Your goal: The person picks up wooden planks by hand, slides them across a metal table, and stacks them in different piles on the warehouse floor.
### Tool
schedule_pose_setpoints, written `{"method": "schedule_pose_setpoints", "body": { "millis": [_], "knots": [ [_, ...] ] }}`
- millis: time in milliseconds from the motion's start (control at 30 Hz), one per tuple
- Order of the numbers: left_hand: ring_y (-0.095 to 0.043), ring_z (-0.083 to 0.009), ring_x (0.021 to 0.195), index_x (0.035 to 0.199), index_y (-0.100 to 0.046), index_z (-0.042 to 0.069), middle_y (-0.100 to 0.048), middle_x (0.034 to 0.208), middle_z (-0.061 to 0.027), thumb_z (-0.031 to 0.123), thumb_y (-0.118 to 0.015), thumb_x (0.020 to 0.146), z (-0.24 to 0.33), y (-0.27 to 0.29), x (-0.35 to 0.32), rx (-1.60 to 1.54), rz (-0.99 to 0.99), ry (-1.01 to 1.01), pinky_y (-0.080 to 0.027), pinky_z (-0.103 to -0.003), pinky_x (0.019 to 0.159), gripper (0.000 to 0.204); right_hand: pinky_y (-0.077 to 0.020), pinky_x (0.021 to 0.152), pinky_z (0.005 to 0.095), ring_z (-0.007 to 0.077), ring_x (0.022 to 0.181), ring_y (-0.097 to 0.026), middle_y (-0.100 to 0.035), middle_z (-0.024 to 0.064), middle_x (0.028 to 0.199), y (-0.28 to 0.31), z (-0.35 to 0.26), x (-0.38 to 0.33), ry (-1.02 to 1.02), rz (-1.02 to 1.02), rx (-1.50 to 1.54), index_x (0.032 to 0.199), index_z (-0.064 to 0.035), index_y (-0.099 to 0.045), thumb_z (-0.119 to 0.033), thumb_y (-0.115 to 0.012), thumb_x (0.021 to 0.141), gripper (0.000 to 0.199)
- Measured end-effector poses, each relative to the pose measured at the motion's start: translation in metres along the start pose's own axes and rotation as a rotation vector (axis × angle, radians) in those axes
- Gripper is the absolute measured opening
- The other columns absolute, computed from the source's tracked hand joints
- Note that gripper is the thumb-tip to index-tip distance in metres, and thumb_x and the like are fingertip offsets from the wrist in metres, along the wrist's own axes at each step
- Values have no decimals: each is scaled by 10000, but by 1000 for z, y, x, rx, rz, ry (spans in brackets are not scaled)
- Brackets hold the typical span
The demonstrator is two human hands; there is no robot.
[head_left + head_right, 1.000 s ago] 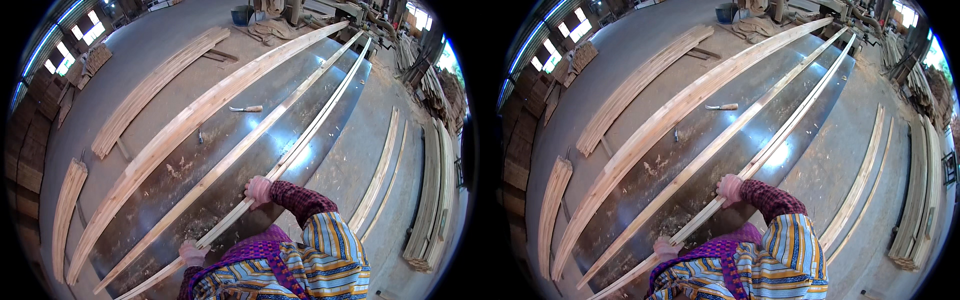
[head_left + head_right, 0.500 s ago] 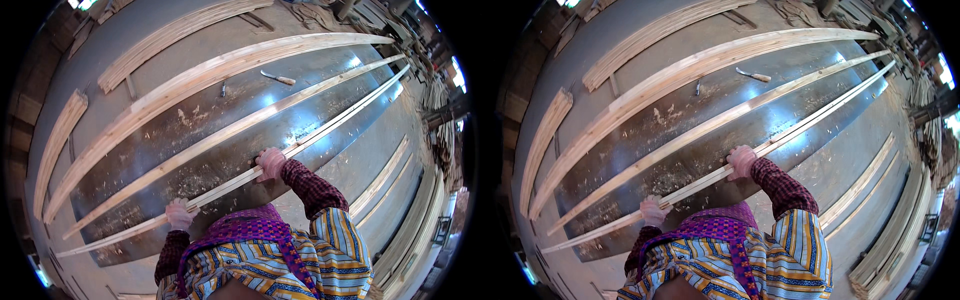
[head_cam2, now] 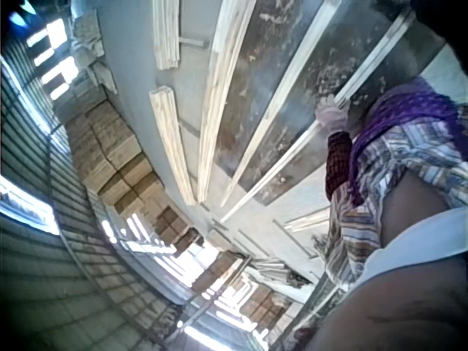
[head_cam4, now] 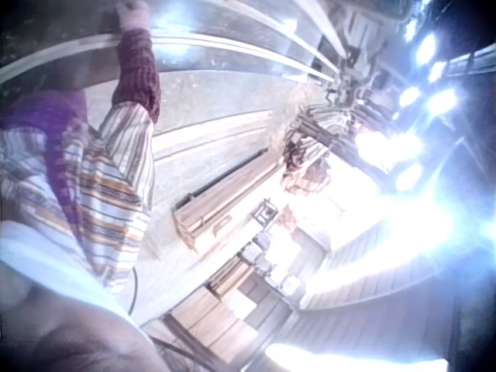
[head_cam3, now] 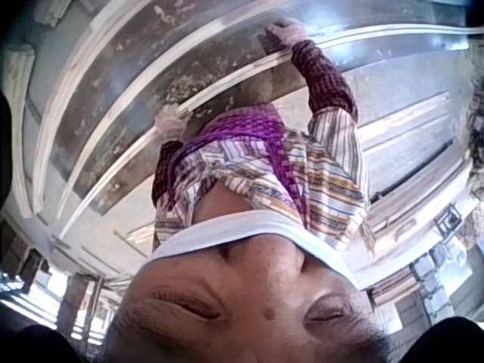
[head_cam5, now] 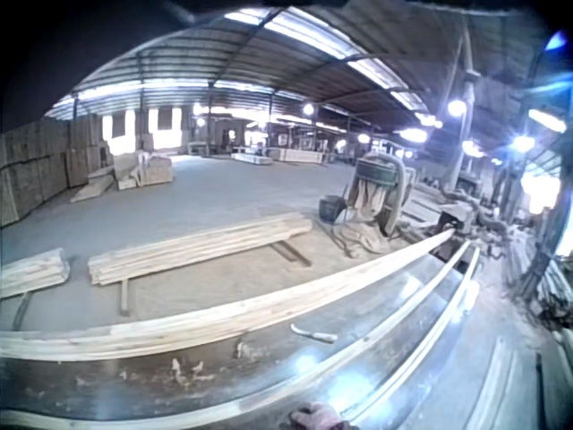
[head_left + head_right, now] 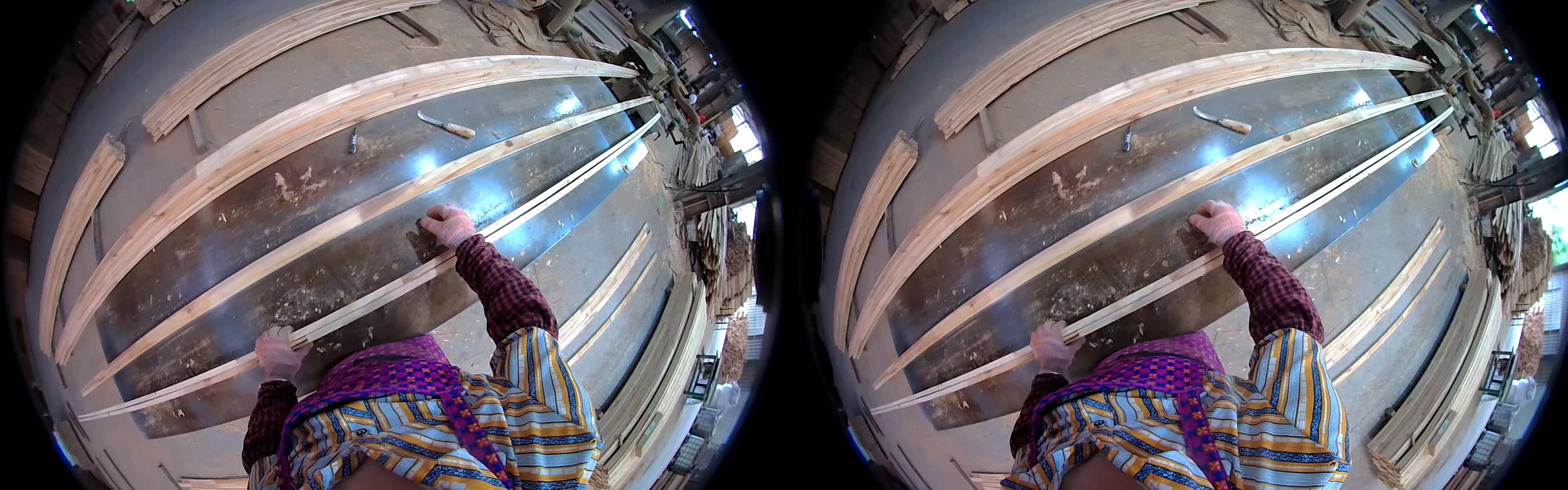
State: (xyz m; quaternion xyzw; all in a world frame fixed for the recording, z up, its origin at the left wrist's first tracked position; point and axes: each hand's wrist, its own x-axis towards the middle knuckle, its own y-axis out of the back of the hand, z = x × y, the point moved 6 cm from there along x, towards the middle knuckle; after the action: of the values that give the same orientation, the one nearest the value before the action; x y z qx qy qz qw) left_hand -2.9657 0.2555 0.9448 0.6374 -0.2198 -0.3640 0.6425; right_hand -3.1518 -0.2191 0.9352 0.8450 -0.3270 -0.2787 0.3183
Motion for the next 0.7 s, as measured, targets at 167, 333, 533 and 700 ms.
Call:
{"method": "schedule_pose_setpoints", "body": {
  "millis": [167, 333, 533, 700],
  "knots": [
    [-635, -283, 1051, 1113, -719, 135, -674, 1079, -61, 535, -873, 657, -2, 1, -2, -54, 58, -38, -479, -447, 920, 626, -523, 982, 424, 334, 1130, -659, -694, 171, 1201, 28, 6, 17, 10, 54, -180, 1212, -89, -726, -430, -728, 882, 475],
    [-636, -301, 1025, 1052, -723, 139, -675, 1027, -66, 517, -885, 623, -1, -1, -3, -55, 76, -29, -485, -457, 909, 594, -509, 1016, 443, 361, 1183, -632, -687, 182, 1219, 56, -13, 30, 73, 108, -391, 1268, -102, -706, -392, -746, 859, 503],
    [-662, -334, 947, 1019, -728, 124, -693, 976, -95, 491, -913, 573, -3, 1, -2, -98, 108, -53, -519, -472, 847, 606, -525, 982, 440, 328, 1158, -645, -703, 139, 1180, 64, -34, 56, 152, 46, -567, 1231, -148, -729, -376, -757, 816, 474],
    [-666, -353, 933, 1008, -729, 102, -698, 966, -129, 530, -895, 585, -6, -4, 1, -65, 109, -47, -526, -475, 848, 625, -508, 1016, 431, 320, 1208, -618, -677, 121, 1243, 47, -38, 76, 302, -31, -648, 1284, -125, -664, -450, -806, 768, 626]
  ]
}}
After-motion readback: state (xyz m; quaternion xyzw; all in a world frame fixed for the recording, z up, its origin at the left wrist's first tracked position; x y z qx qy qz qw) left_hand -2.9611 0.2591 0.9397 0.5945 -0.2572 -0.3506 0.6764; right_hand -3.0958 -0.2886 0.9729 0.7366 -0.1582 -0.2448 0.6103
